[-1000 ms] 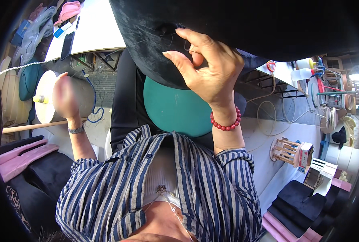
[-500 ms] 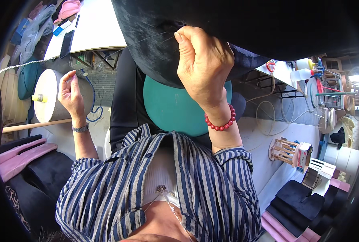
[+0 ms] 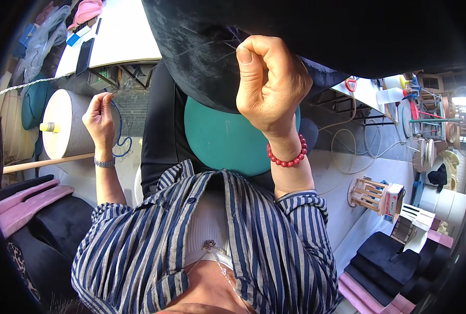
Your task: Sewing a dark fabric object by hand using a needle and thread.
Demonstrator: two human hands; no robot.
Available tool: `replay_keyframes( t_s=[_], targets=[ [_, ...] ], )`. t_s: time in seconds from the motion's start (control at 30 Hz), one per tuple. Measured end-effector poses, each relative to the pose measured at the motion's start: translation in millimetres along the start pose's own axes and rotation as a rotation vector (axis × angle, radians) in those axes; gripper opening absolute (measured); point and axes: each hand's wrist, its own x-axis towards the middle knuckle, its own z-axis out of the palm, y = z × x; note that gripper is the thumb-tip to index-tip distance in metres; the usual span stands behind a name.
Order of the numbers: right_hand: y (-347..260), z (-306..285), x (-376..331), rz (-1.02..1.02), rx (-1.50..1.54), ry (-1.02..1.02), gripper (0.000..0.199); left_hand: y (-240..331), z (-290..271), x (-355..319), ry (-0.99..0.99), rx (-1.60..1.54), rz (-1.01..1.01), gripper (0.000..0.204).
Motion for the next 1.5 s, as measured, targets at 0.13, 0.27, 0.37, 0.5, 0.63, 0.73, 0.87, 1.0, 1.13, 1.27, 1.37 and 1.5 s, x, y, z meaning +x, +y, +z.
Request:
replay_keyframes(
  t_s=[0.13, 0.27, 0.37, 0.5, 0.63, 0.73, 0.87, 1.0, 1.13, 1.27, 1.37, 1.5],
  targets=[
    [-1.6, -1.6, 4.7, -0.016, 0.025, 0.01, 0.007, -19.0, -11.3, -1.8, 0.074, 0.217, -0.059, 0.013],
    [0.8, -2.5, 5.2, -0.034, 0.121, 0.041, 0.003, -43.0, -29.3, -0.9, 0.248, 0.199, -0.105, 0.016],
    [1.1, 3.1, 4.1, -0.074, 0.218, 0.152, 0.007, -62.6, -35.1, -6.5, 0.274, 0.234, -0.134, 0.018],
    [1.4, 1.8, -0.2, -0.149, 0.126, 0.153, 0.017, -93.2, -44.0, -18.7, 0.288, 0.343, -0.219, 0.02],
    [2.2, -0.3, -0.9, -0.152, 0.133, 0.158, 0.015, -126.8, -52.4, -38.9, 0.273, 0.439, -0.316, 0.023],
    [-0.9, -1.9, 0.3, -0.13, 0.117, 0.149, 0.015, -147.2, -52.0, -55.9, 0.23, 0.504, -0.309, 0.023],
    [9.4, 2.5, 0.2, -0.142, 0.227, 0.21, 0.009, -139.5, -45.4, -64.3, 0.134, 0.522, -0.372, 0.026],
    [3.8, 3.2, -0.9, -0.069, 0.221, 0.207, 0.006, -120.4, -37.2, -64.7, 0.048, 0.328, -0.382, 0.026],
    [1.3, -2.0, 4.1, -0.129, 0.178, 0.138, 0.006, -50.3, -6.4, -45.9, 0.008, -0.025, -0.298, 0.018],
    [-0.1, -4.4, 9.0, -0.158, 0.18, -0.022, 0.005, 59.1, 21.6, -26.3, -0.123, -0.094, -0.017, 0.008],
    [-2.5, -19.0, 13.8, -0.082, 0.207, -0.269, 0.018, 119.2, 33.6, -7.0, -0.18, 0.06, 0.727, 0.01],
    [-7.0, -22.5, 32.6, -0.092, 0.279, -0.476, 0.01, 155.5, 53.2, 8.7, -0.131, 0.073, 1.185, 0.031]
  ],
)
